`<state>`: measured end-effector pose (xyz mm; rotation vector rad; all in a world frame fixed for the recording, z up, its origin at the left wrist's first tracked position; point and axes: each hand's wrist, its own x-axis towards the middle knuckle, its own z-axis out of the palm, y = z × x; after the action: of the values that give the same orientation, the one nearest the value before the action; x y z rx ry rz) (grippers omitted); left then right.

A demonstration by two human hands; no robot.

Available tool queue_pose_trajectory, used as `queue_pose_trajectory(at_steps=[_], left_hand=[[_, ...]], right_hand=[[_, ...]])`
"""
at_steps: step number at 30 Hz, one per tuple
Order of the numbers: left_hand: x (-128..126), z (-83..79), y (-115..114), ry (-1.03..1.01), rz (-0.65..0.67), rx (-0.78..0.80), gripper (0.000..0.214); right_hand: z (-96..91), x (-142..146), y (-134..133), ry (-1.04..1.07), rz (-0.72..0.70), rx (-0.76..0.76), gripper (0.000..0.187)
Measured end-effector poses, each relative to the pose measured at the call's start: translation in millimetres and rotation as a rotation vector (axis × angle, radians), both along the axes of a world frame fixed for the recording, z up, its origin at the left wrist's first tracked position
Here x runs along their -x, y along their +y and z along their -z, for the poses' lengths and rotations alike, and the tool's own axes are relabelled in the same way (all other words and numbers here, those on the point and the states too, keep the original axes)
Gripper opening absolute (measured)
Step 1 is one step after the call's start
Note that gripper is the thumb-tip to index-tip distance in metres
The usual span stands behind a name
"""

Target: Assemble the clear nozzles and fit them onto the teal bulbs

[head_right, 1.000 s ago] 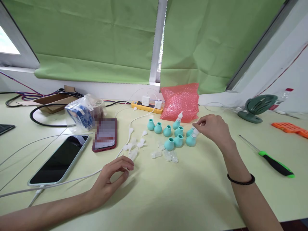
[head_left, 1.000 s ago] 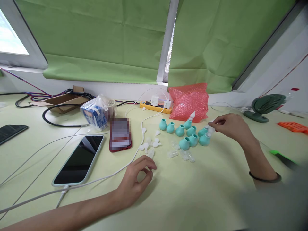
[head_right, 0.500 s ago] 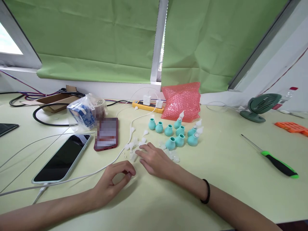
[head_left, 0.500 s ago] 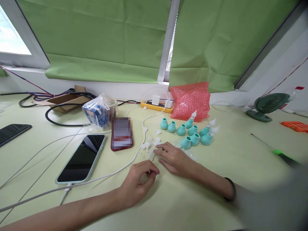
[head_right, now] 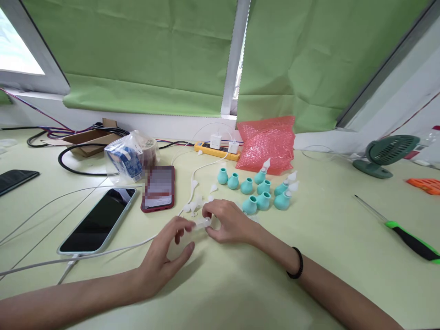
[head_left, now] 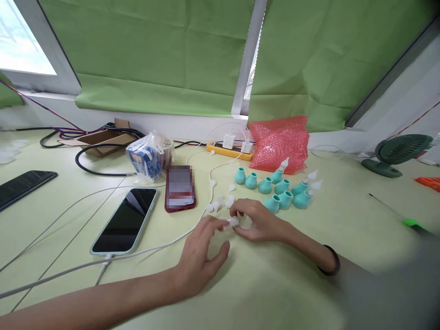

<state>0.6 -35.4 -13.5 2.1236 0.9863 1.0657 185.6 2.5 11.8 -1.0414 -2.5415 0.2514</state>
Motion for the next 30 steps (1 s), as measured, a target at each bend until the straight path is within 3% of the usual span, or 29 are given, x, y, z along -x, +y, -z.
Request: queue_pose_trajectory(at_steps=[3, 7, 11, 14, 18, 27, 30], left_hand=[[-1, 2.2, 3, -0.030, -0.115, 0.106, 0.042], [-3, 2.7, 7, 0.071, 0.009, 0.216, 0.024], [-3, 2.4, 5, 0.150, -0.020, 0.179, 0.014], [-3, 2.9, 1, 0.207, 0.064, 0.050, 0.011], [-3, 3.0, -1, 0.274, 0.153, -0.083, 0.015], [-3, 2.0, 1, 0.338, 0.146, 0.053, 0.018], [-3, 2.1, 1, 0.341, 0.140, 0.073, 0.018]], right_hand=[[-2.6, 0, -4, 0.083, -0.057, 0.058, 0.011], [-5.5, 0, -5, 0.134, -0.127, 0.118, 0.012], [-11.5, -7, 0, 0.063, -0.151, 0.198, 0.031], [-11.9, -8, 2, -0.014, -0.080, 0.177, 0.037], [0.6, 1, 2, -0.123, 0.053, 0.038, 0.034], [27.2, 12, 5, -0.046, 0.143, -0.039, 0.018], [29.9, 12, 6, -0.024, 0.184, -0.020, 0.023]])
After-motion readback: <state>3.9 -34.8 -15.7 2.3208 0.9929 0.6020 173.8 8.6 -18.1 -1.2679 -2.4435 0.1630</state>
